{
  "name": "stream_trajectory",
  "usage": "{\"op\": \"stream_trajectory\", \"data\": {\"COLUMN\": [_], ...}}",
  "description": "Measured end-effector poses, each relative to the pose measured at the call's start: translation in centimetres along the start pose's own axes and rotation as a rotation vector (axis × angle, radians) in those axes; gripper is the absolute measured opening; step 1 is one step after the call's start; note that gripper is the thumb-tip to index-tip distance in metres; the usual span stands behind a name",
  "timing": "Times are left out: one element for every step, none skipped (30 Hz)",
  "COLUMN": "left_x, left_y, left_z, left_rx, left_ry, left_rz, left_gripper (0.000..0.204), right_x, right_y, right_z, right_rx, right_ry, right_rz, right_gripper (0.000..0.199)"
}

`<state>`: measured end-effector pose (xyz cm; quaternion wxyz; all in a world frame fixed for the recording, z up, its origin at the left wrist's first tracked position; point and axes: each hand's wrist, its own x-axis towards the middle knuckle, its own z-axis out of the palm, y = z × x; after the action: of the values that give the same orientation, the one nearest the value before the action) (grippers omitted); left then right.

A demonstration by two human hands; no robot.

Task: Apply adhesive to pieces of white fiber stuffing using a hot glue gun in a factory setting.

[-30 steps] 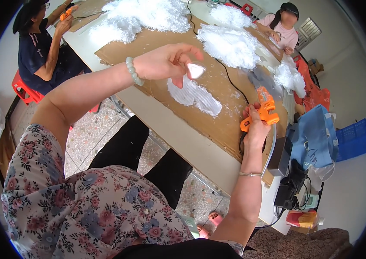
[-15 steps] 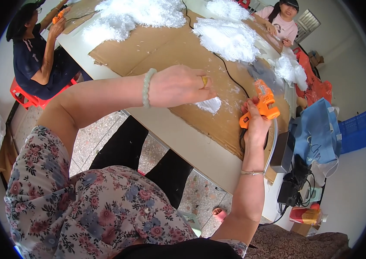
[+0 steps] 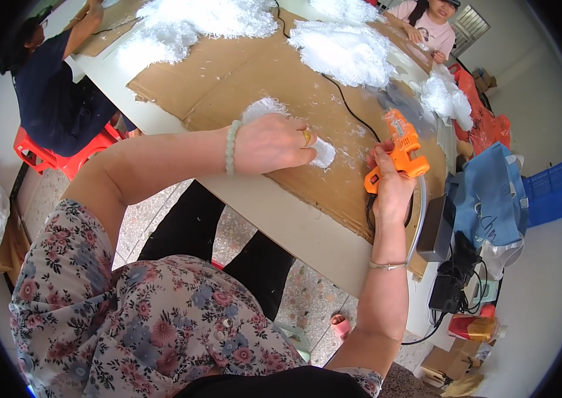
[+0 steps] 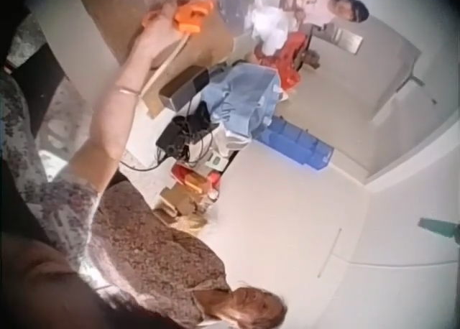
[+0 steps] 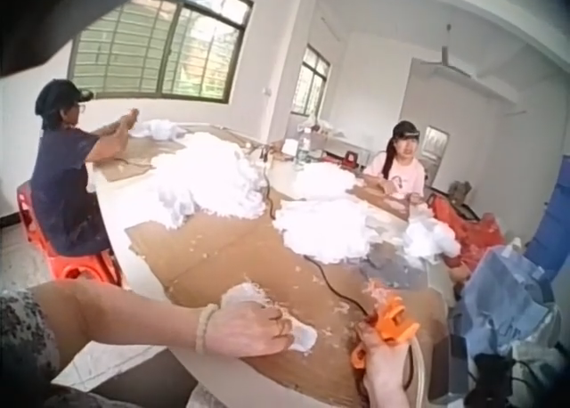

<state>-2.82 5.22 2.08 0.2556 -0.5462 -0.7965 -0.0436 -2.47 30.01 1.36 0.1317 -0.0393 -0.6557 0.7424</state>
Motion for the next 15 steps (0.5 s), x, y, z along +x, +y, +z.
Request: {"op": "stream_trajectory", "data": {"left_x": [-0.1, -0.2, -0.3, -0.5, -0.7, -0.8, -1.0, -1.1, -1.2, -1.3, -1.5, -1.5, -1.7, -1.8, -1.9], "left_y": [0.0, 0.1, 0.1, 0.2, 0.3, 0.4, 0.5, 0.6, 0.7, 0.8, 0.9, 1.0, 1.1, 1.3, 1.4], "left_z": [0.0, 0.1, 0.1, 0.1, 0.2, 0.2, 0.3, 0.4, 0.5, 0.5, 0.5, 0.5, 0.3, 0.2, 0.0], "left_rx": [-0.004, -0.002, -0.008, -0.015, -0.011, -0.006, 0.000, 0.006, 0.010, 0.016, 0.024, 0.030, 0.034, 0.046, 0.028], "left_ry": [-0.002, 0.000, -0.007, -0.014, -0.011, -0.038, -0.065, -0.063, -0.069, -0.104, -0.076, -0.086, -0.109, -0.096, -0.110], "left_rz": [-0.016, -0.021, -0.021, -0.022, -0.031, -0.032, -0.034, -0.046, -0.051, -0.055, -0.069, -0.065, -0.057, -0.071, -0.078], "left_gripper": [0.022, 0.022, 0.023, 0.024, 0.024, 0.025, 0.026, 0.026, 0.026, 0.027, 0.027, 0.027, 0.028, 0.028, 0.029], "right_x": [-0.2, -0.5, -0.9, -1.3, -1.6, -2.0, -2.4, -2.6, -2.8, -2.9, -3.0, -3.0, -3.1, -3.1, -3.1], "right_y": [-0.3, -0.5, -0.8, -1.1, -1.3, -1.3, -1.3, -1.2, -1.1, -0.9, -0.7, -0.4, -0.2, 0.0, 0.2], "right_z": [0.2, 0.5, 0.8, 1.2, 1.6, 2.1, 2.7, 3.3, 3.8, 4.2, 4.6, 4.8, 4.9, 5.0, 5.1], "right_rx": [-0.008, -0.016, -0.018, 0.040, 0.089, 0.092, 0.130, 0.186, 0.193, 0.186, 0.183, 0.192, 0.158, 0.152, 0.133], "right_ry": [-0.031, -0.065, -0.072, -0.134, -0.179, -0.206, -0.241, -0.300, -0.325, -0.331, -0.356, -0.385, -0.384, -0.406, -0.412], "right_rz": [-0.023, -0.046, -0.048, -0.004, 0.049, 0.040, 0.081, 0.109, 0.120, 0.123, 0.128, 0.132, 0.151, 0.143, 0.142], "right_gripper": [0.027, 0.028, 0.028, 0.028, 0.029, 0.029, 0.029, 0.029, 0.029, 0.029, 0.029, 0.029, 0.030, 0.030, 0.030]}}
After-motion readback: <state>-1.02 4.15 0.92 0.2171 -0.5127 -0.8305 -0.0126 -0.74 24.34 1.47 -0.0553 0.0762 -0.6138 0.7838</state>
